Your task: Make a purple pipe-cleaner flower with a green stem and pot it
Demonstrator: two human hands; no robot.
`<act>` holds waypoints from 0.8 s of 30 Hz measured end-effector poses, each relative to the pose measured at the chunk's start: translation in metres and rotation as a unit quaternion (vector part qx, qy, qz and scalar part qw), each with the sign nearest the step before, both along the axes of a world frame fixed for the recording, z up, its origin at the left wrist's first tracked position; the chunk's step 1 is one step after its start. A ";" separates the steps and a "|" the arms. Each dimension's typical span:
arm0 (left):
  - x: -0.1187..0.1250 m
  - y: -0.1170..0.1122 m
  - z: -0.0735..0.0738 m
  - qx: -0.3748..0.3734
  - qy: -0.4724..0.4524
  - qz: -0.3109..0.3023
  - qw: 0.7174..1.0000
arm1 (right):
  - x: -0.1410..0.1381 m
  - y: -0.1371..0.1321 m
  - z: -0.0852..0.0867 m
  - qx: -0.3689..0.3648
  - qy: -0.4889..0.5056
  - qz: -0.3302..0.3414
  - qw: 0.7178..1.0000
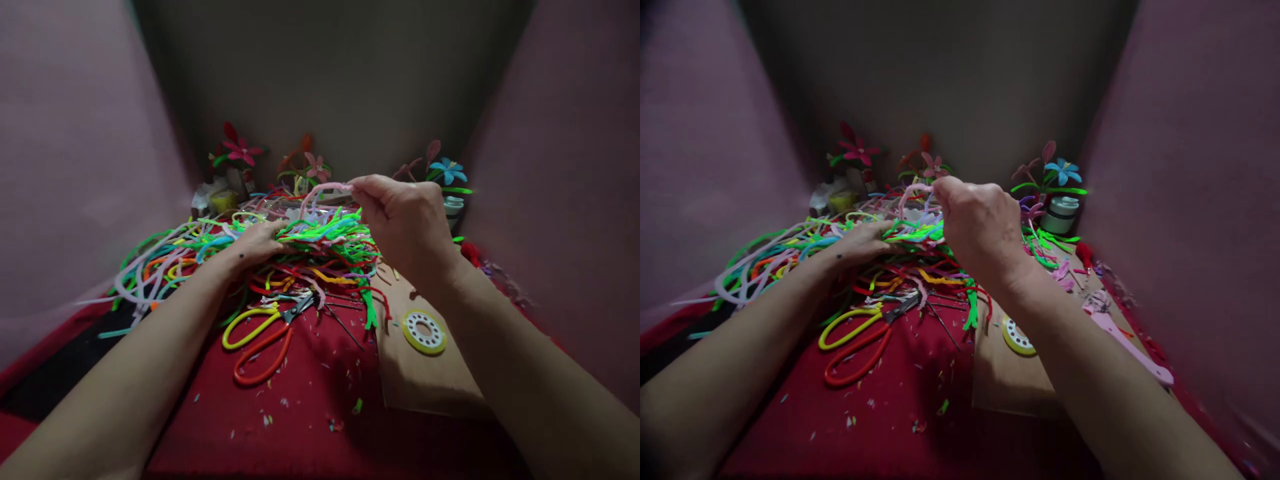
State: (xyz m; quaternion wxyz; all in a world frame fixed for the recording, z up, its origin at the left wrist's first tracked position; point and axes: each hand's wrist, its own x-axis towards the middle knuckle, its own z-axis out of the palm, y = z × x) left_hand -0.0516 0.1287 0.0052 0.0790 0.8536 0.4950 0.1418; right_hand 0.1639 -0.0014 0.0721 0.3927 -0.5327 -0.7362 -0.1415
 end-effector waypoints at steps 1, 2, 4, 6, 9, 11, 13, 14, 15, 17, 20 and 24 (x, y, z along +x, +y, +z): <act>-0.001 0.003 0.001 -0.013 -0.014 -0.012 1.000 | -0.005 -0.004 -0.001 0.016 0.005 0.001 1.000; -0.002 0.007 0.002 -0.027 -0.029 -0.023 0.999 | -0.010 -0.007 -0.005 0.023 0.007 0.007 1.000; -0.003 0.015 0.005 -0.057 -0.054 -0.031 0.996 | -0.019 -0.009 -0.016 0.009 0.021 0.036 0.999; -0.003 0.023 0.009 -0.084 -0.061 -0.027 0.994 | -0.028 -0.008 -0.033 -0.026 0.046 0.075 0.996; -0.004 0.033 0.016 -0.112 -0.063 -0.020 0.991 | -0.040 -0.008 -0.062 -0.077 0.032 0.137 0.987; -0.005 0.038 0.019 -0.135 -0.066 -0.018 0.989 | -0.049 -0.012 -0.081 -0.087 -0.043 0.193 0.976; -0.006 0.041 0.022 -0.176 -0.075 -0.020 0.981 | -0.057 -0.018 -0.095 -0.083 -0.162 0.254 0.950; -0.007 0.041 0.022 -0.198 -0.079 -0.021 0.977 | -0.060 -0.021 -0.100 -0.088 -0.214 0.273 0.934; -0.007 0.042 0.023 -0.217 -0.080 -0.022 0.973 | -0.063 -0.024 -0.103 -0.094 -0.249 0.280 0.922; -0.008 0.043 0.023 -0.227 -0.068 -0.023 0.971 | -0.066 -0.028 -0.104 -0.098 -0.276 0.276 0.915; -0.007 0.045 0.022 -0.187 -0.030 -0.035 0.981 | -0.068 -0.034 -0.097 -0.069 -0.255 0.255 0.930; -0.005 0.048 0.020 -0.176 -0.020 -0.033 0.984 | -0.074 -0.034 -0.092 -0.055 -0.251 0.226 0.940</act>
